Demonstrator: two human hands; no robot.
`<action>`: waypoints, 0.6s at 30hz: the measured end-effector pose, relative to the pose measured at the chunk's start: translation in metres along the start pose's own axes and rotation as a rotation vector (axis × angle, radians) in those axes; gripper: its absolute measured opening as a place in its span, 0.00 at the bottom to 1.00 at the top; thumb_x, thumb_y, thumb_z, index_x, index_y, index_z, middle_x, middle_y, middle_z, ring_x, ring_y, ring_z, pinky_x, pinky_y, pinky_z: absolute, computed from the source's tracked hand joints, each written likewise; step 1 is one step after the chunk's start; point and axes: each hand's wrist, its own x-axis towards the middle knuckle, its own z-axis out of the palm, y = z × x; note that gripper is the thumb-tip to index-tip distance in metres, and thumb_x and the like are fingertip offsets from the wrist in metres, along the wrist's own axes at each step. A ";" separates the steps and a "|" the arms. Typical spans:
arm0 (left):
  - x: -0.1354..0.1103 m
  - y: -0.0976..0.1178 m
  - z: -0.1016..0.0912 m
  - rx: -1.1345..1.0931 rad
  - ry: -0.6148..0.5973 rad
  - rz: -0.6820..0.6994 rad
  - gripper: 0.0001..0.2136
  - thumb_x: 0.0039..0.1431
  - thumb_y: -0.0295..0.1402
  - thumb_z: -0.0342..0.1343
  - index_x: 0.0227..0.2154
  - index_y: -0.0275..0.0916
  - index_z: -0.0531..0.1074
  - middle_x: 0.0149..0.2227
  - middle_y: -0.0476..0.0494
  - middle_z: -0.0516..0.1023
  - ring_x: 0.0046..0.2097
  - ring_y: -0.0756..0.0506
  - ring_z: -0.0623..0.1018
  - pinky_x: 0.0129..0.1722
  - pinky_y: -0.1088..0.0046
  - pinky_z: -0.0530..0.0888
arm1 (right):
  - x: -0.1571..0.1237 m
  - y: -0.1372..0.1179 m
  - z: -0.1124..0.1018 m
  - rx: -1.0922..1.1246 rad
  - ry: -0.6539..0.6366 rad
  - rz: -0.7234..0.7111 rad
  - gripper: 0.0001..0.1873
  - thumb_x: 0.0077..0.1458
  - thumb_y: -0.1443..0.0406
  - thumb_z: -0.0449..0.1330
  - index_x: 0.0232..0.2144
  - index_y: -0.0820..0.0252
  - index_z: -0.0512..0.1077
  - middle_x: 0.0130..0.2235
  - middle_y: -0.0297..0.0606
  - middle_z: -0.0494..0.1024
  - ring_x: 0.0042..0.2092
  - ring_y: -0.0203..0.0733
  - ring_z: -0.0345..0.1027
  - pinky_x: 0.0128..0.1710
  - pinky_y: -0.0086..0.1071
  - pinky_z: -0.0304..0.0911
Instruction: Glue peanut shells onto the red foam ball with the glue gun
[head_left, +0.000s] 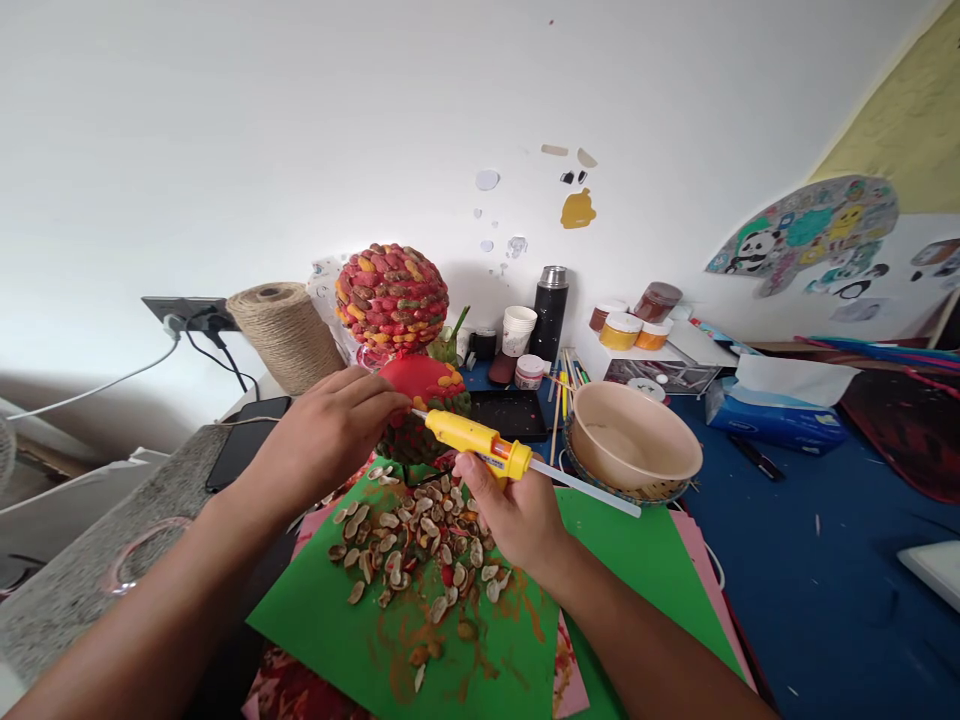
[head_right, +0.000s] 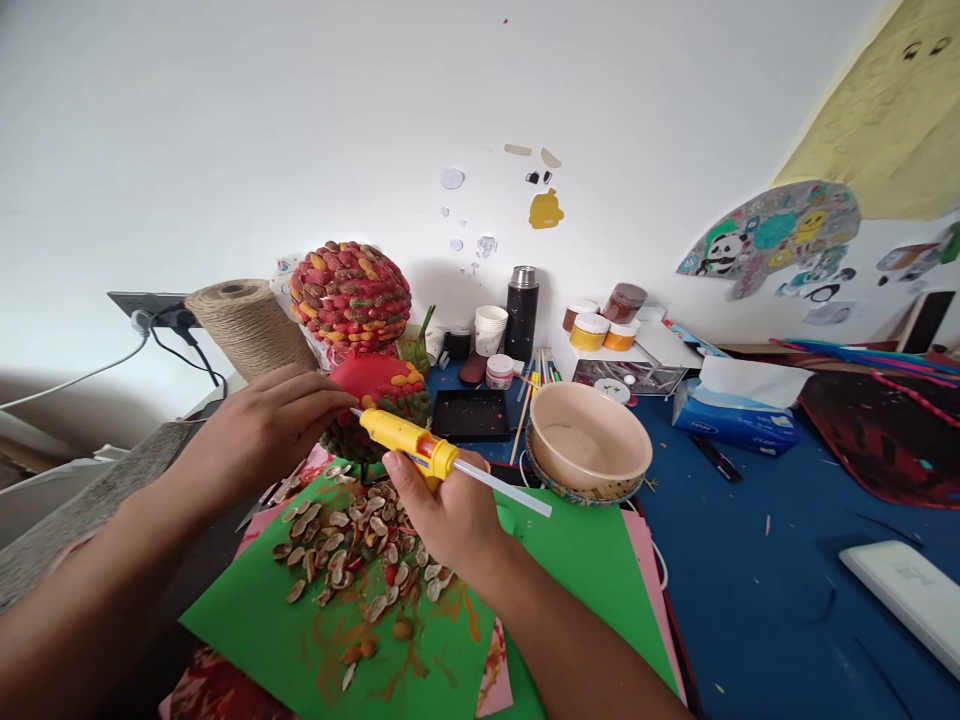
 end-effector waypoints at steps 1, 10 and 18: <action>0.000 0.000 0.000 0.001 0.003 0.003 0.16 0.83 0.30 0.50 0.50 0.38 0.86 0.47 0.36 0.90 0.43 0.36 0.85 0.45 0.56 0.81 | 0.000 0.000 0.000 0.002 0.000 -0.001 0.34 0.72 0.35 0.62 0.30 0.56 0.79 0.23 0.32 0.70 0.21 0.38 0.63 0.19 0.30 0.60; 0.004 0.002 -0.004 0.041 -0.015 -0.056 0.15 0.84 0.34 0.52 0.47 0.42 0.86 0.46 0.39 0.89 0.45 0.37 0.84 0.46 0.57 0.80 | 0.000 0.001 0.000 -0.013 -0.036 0.018 0.34 0.72 0.35 0.61 0.29 0.55 0.75 0.22 0.29 0.65 0.20 0.37 0.61 0.19 0.30 0.57; 0.001 0.001 0.003 0.111 -0.009 -0.042 0.15 0.84 0.37 0.53 0.47 0.38 0.85 0.43 0.38 0.90 0.41 0.35 0.85 0.42 0.56 0.78 | 0.000 -0.001 -0.001 -0.021 -0.033 0.021 0.33 0.72 0.36 0.61 0.30 0.56 0.78 0.24 0.31 0.68 0.21 0.38 0.63 0.19 0.30 0.59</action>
